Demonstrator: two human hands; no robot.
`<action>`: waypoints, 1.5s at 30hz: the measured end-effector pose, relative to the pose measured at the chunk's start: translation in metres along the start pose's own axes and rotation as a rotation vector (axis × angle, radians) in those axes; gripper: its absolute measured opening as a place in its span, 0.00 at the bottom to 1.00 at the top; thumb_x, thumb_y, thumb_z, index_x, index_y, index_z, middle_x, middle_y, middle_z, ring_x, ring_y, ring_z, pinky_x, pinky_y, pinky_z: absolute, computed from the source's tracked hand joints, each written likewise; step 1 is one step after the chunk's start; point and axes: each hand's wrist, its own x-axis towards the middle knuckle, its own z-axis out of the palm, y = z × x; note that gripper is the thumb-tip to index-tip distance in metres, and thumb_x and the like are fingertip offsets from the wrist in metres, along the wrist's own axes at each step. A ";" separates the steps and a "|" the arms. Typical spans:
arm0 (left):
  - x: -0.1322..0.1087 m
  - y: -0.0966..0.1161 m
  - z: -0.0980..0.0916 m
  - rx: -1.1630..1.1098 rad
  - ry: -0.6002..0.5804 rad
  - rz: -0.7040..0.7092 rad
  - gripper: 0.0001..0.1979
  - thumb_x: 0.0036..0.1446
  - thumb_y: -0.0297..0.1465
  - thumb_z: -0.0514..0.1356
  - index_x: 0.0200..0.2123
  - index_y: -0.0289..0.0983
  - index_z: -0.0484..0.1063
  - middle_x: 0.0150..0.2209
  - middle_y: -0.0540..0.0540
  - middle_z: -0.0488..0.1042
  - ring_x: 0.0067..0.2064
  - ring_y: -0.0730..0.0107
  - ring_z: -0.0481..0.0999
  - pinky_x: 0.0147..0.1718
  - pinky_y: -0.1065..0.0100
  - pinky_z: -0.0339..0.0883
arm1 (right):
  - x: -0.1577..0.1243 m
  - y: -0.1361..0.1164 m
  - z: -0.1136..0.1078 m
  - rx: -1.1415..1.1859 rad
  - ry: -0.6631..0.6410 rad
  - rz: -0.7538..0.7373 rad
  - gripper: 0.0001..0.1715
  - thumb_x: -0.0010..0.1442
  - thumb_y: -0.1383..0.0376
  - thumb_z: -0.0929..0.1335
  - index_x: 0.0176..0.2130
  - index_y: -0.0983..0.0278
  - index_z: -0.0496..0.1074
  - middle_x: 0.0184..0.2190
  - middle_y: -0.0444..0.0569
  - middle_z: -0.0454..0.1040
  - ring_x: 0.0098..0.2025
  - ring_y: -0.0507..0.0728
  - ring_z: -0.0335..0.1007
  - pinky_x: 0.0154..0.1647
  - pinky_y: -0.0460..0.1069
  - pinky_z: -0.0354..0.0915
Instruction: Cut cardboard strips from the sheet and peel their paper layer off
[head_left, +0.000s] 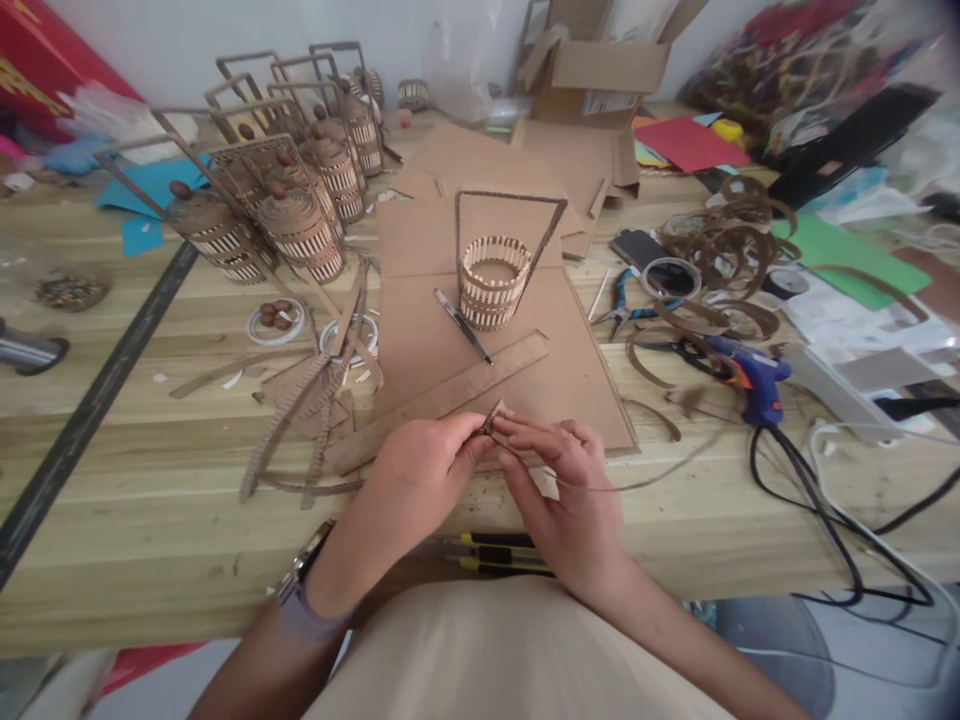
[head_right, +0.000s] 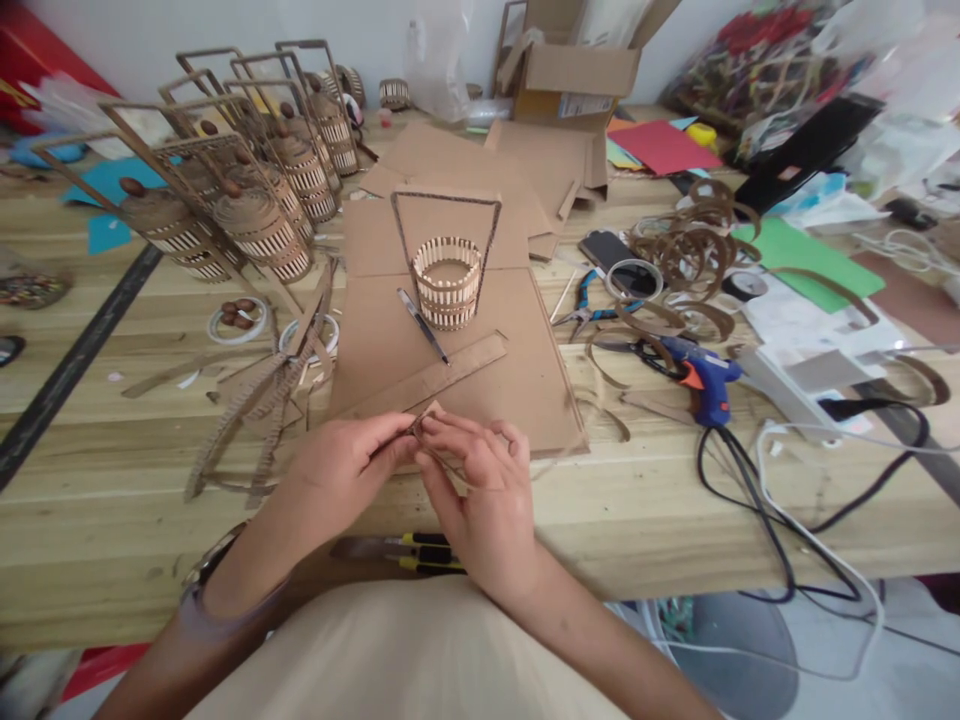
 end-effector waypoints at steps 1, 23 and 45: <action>0.000 0.001 0.000 0.020 0.008 -0.009 0.12 0.66 0.33 0.52 0.38 0.38 0.76 0.30 0.48 0.79 0.30 0.67 0.76 0.26 0.71 0.57 | 0.000 0.000 0.000 -0.025 -0.009 -0.012 0.10 0.63 0.68 0.68 0.44 0.57 0.66 0.45 0.48 0.80 0.49 0.58 0.75 0.48 0.56 0.59; 0.006 0.008 0.010 0.043 0.008 -0.040 0.13 0.67 0.31 0.50 0.35 0.37 0.72 0.28 0.46 0.77 0.28 0.66 0.74 0.25 0.68 0.55 | 0.001 0.010 0.000 0.026 0.001 -0.026 0.06 0.65 0.69 0.63 0.42 0.58 0.66 0.43 0.49 0.80 0.46 0.60 0.77 0.42 0.57 0.65; 0.009 0.001 0.018 -0.070 0.044 0.005 0.12 0.66 0.28 0.50 0.38 0.38 0.73 0.34 0.46 0.79 0.36 0.64 0.77 0.34 0.67 0.64 | 0.005 0.026 -0.003 0.211 0.031 0.061 0.06 0.66 0.68 0.61 0.39 0.57 0.65 0.35 0.47 0.80 0.41 0.59 0.78 0.39 0.53 0.71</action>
